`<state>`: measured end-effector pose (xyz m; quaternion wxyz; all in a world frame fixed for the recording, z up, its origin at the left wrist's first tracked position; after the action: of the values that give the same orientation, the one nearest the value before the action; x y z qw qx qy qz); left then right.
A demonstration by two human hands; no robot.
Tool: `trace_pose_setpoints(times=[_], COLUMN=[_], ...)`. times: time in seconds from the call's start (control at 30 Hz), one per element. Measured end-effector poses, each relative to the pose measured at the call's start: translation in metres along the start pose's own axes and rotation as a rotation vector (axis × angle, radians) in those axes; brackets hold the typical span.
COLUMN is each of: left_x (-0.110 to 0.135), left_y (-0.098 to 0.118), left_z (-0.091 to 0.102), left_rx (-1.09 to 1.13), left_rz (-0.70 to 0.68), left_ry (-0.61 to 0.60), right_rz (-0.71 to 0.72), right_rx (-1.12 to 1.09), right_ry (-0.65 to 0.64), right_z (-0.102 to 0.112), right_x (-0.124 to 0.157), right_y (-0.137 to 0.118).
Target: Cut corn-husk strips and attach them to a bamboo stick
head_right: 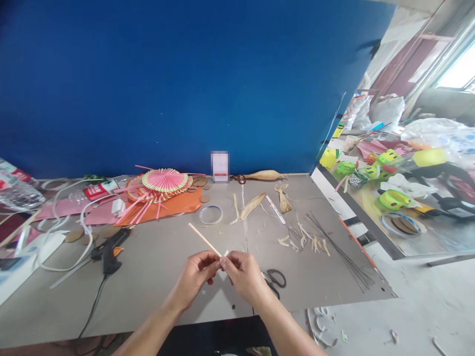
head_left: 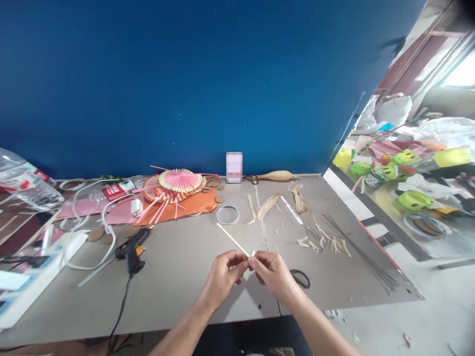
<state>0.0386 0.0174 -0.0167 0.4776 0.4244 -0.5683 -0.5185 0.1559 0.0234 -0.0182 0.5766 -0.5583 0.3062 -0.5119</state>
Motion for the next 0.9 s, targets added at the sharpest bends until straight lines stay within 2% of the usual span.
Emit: trace_pose_setpoints(times=[0.17, 0.23, 0.3, 0.4, 0.53, 0.63, 0.73, 0.9], left_x=[-0.004, -0.004, -0.003, -0.001, -0.001, -0.004, -0.007, -0.011], left_y=[0.003, 0.001, -0.003, -0.005, -0.005, -0.01, -0.02, -0.035], left_z=[0.007, 0.012, 0.015, 0.008, -0.005, -0.01, -0.01, -0.003], left_rx=[-0.065, 0.001, 0.093, 0.104, 0.057, 0.051, 0.047, -0.03], left_rz=[-0.022, 0.009, 0.057, 0.097, 0.092, 0.092, 0.092, 0.096], left_ry=[-0.034, 0.011, 0.053, 0.026, 0.005, -0.007, 0.001, 0.036], right_rz=[-0.251, -0.258, -0.21, -0.119, -0.064, -0.082, -0.043, 0.026], right_rx=[-0.512, -0.636, -0.648, -0.509, -0.408, -0.386, -0.204, 0.457], right_ry=[-0.22, -0.191, -0.08, 0.033, 0.021, 0.029, 0.163, 0.55], right_z=[-0.003, 0.005, 0.014, 0.018, 0.006, 0.006, 0.031, 0.104], right_x=[0.003, 0.004, 0.002, 0.0, -0.003, -0.002, 0.0, 0.008], right_y=[0.002, -0.001, -0.003, -0.005, -0.004, 0.0, 0.005, 0.013])
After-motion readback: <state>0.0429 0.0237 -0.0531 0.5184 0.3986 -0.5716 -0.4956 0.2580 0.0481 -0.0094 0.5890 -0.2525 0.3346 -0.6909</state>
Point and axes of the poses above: each hand's wrist, its own x-axis away from the middle knuckle, its own z-axis out of the back of the hand, y = z × x, the point moved 5 cm from there along -x, towards the middle knuckle, and after that the axes turned 2 degrees about -z, right-handed, at the moved point
